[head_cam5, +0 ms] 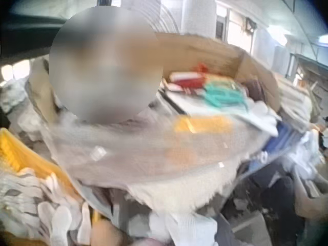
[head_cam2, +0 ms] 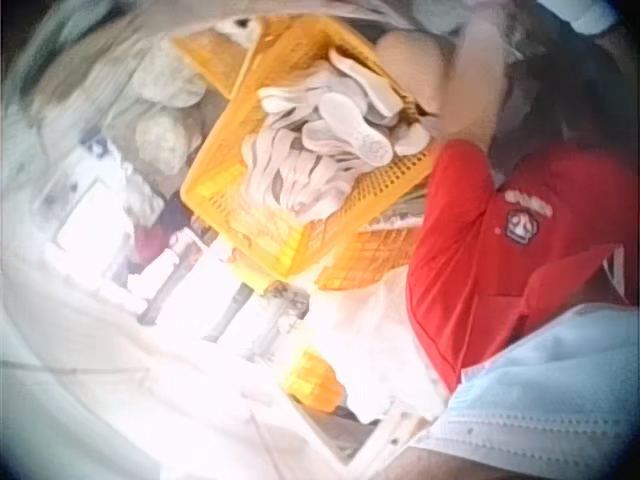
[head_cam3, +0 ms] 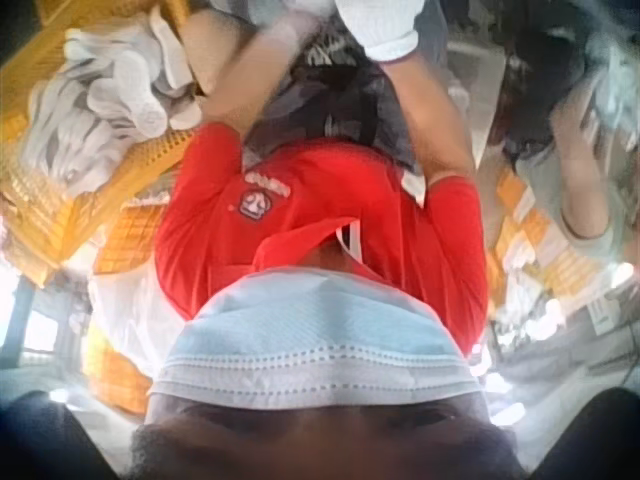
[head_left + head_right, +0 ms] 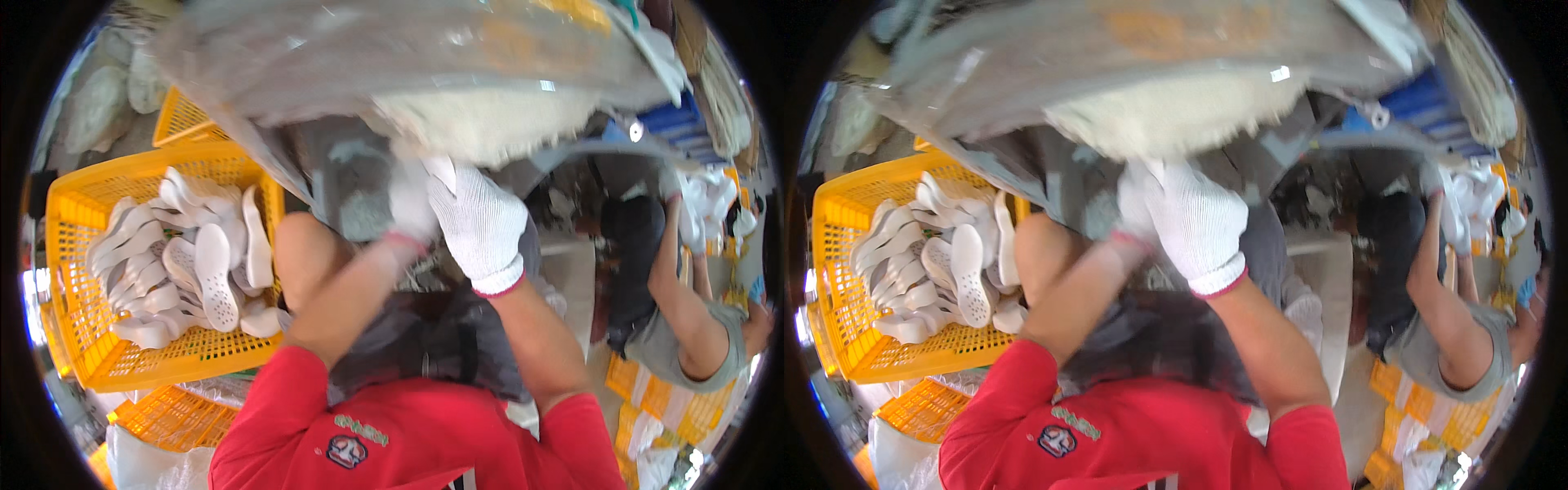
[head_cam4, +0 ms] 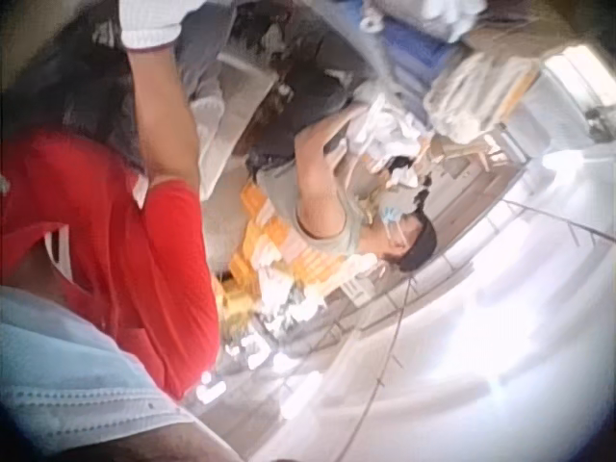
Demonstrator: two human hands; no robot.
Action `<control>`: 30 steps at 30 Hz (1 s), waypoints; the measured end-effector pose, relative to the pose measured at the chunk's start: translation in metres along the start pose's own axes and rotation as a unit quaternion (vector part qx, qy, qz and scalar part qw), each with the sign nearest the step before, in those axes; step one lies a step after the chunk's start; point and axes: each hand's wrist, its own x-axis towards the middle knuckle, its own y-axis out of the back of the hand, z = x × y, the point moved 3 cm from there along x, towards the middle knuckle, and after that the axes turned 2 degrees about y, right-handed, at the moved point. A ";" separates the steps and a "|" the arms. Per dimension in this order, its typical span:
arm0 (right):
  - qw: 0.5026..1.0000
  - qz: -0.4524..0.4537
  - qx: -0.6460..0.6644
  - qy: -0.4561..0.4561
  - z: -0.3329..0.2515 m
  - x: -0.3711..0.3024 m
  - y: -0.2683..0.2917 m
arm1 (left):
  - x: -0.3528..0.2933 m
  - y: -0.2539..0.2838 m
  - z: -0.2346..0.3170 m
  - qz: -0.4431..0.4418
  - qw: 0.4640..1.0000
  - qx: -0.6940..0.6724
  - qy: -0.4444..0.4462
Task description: The person repeatedly picks up white slipper-like items from a yellow basket, wipes them with a cloth, and places them back into the basket. The task continues in a repetitive cycle without visible final placement elsewhere.
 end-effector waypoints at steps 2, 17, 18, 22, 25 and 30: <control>0.998 0.043 0.025 0.045 -0.007 0.010 0.006 | -0.016 0.004 0.003 0.163 0.985 -0.037 -0.037; 0.955 -0.102 0.249 -0.123 -0.026 -0.031 0.032 | 0.029 -0.016 0.004 -0.119 0.707 -0.638 0.280; 0.972 -0.116 0.175 -0.110 -0.033 -0.049 0.037 | 0.024 -0.025 -0.001 -0.146 0.646 -0.681 0.313; 0.968 -0.080 0.199 -0.129 -0.024 -0.049 0.020 | 0.026 -0.029 -0.014 -0.158 0.647 -0.687 0.293; 0.979 -0.069 0.186 -0.041 -0.008 -0.010 0.009 | 0.045 -0.013 -0.019 -0.080 0.754 -0.605 0.243; 0.978 -0.055 0.194 -0.053 -0.008 -0.015 0.014 | 0.026 -0.007 -0.010 -0.183 0.602 -0.680 0.375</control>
